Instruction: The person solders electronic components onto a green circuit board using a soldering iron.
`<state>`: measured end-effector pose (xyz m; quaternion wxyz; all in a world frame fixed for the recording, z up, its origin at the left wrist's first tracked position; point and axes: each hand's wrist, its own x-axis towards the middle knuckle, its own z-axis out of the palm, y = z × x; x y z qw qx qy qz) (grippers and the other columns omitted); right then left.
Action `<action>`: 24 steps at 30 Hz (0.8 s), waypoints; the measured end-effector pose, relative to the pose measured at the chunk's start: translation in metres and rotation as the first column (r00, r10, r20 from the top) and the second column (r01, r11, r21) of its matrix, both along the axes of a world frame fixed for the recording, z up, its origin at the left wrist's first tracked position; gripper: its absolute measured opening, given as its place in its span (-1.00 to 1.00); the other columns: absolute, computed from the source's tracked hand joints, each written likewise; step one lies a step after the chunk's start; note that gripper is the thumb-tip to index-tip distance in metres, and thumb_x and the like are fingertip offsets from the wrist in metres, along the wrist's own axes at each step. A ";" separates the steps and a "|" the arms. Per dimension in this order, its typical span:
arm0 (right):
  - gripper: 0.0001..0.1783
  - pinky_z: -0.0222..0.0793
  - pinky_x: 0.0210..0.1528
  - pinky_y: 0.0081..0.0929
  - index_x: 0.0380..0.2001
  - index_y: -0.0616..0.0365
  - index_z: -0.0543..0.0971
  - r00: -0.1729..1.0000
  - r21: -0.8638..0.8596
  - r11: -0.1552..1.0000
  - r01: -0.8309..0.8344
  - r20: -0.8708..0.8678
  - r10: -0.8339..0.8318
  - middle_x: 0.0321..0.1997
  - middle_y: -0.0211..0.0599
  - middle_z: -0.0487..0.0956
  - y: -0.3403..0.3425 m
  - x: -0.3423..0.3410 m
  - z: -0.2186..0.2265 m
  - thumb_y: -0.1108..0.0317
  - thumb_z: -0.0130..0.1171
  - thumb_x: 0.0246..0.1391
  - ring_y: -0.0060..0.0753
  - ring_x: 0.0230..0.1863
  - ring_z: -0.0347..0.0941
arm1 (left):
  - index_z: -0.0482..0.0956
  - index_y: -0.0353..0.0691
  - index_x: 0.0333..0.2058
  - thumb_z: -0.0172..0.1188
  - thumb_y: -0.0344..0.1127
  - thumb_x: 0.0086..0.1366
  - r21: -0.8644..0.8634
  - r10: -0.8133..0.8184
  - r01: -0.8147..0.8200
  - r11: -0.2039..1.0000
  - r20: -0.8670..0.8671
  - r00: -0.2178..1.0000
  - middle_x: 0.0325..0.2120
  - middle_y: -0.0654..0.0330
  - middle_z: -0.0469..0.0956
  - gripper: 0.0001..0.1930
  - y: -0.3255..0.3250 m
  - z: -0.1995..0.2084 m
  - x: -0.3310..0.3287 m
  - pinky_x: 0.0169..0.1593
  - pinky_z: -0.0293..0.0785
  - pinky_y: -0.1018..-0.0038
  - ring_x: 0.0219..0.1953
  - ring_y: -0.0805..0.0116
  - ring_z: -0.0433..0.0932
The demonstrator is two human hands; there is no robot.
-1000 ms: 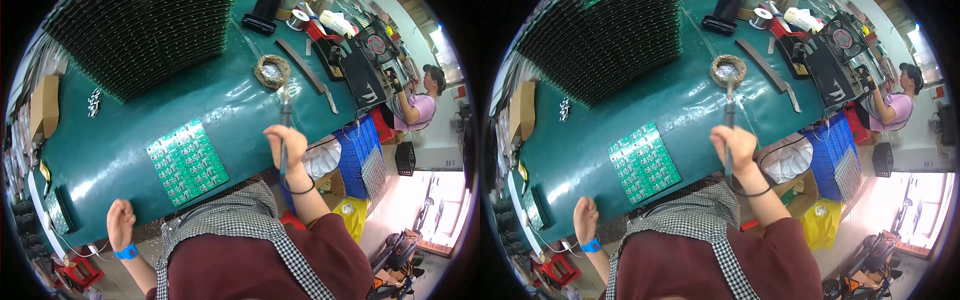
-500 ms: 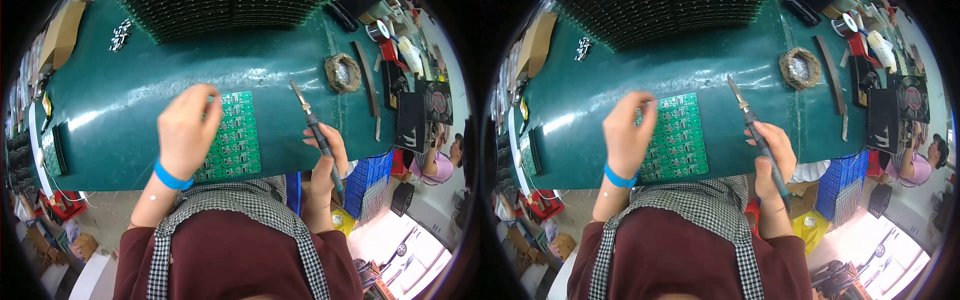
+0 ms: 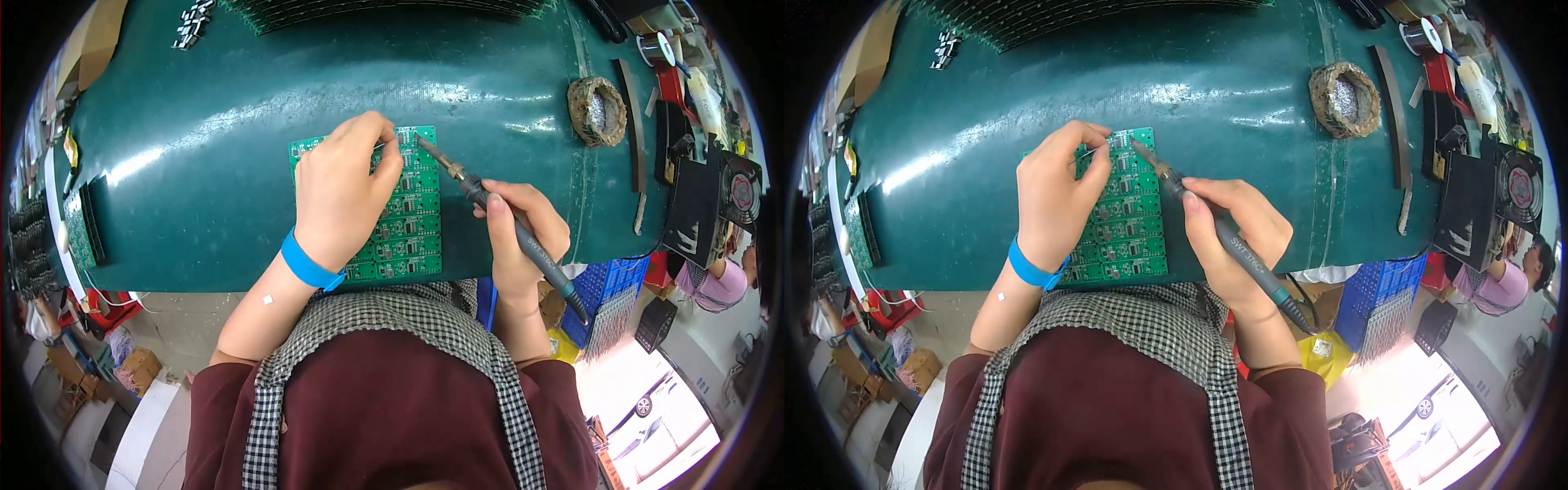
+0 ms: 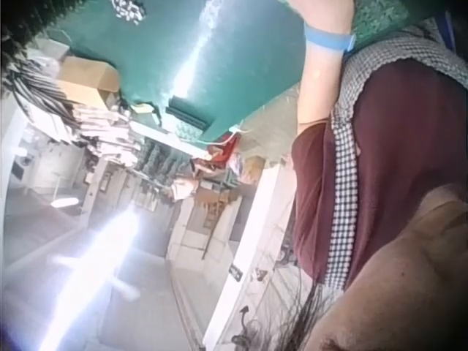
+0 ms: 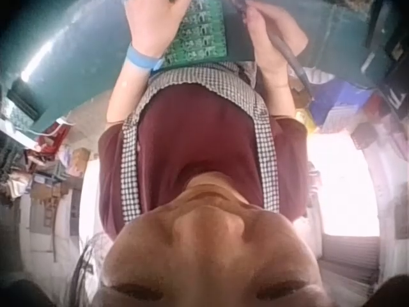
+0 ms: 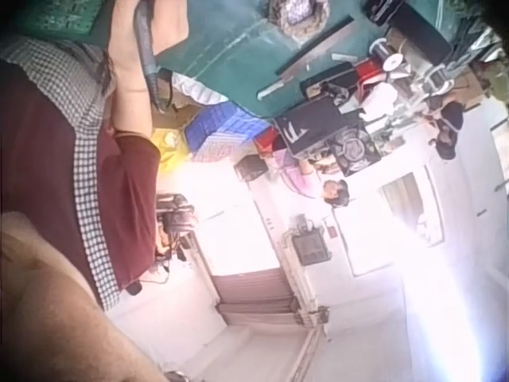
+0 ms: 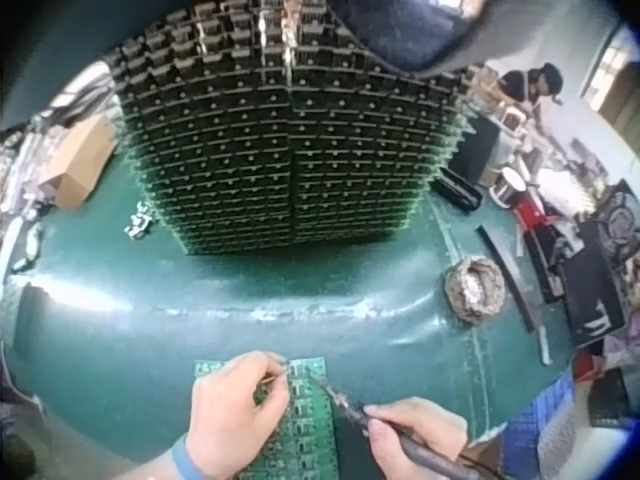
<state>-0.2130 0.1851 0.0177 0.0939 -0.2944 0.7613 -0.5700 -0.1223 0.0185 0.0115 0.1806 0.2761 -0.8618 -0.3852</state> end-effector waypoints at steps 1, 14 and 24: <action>-0.88 0.39 -0.43 -0.58 -0.38 0.28 0.61 0.999 0.001 1.000 -0.023 -0.033 0.023 -0.48 -0.20 0.60 -0.001 -0.001 0.000 0.53 0.25 -0.07 -0.42 -0.50 0.52 | 0.44 -0.23 -0.44 0.17 -0.45 0.11 -0.001 0.001 -0.001 1.000 0.000 1.000 -0.50 0.08 0.52 -0.92 0.000 -0.003 0.000 -0.47 0.36 0.26 -0.52 0.05 0.50; -0.86 0.37 -0.44 -0.57 -0.37 0.26 0.61 0.996 0.038 0.996 -0.080 -0.026 0.081 -0.49 -0.21 0.59 -0.003 -0.002 0.000 0.52 0.27 -0.08 -0.41 -0.50 0.51 | 0.48 -0.31 -0.42 0.18 -0.54 0.07 -0.120 -0.008 0.006 0.993 -0.013 1.000 -0.36 0.08 0.59 -0.92 0.001 -0.008 -0.003 -0.28 0.51 0.38 -0.33 0.11 0.59; -0.86 0.39 -0.44 -0.54 -0.36 0.25 0.60 0.992 0.042 0.994 -0.105 -0.062 0.107 -0.49 -0.21 0.59 -0.004 0.000 0.001 0.54 0.26 -0.09 -0.38 -0.50 0.52 | 0.47 -0.25 -0.43 0.15 -0.47 0.11 -0.218 -0.045 0.029 0.975 -0.070 0.997 -0.38 0.15 0.53 -0.95 0.001 -0.016 -0.003 -0.43 0.48 0.26 -0.47 0.06 0.55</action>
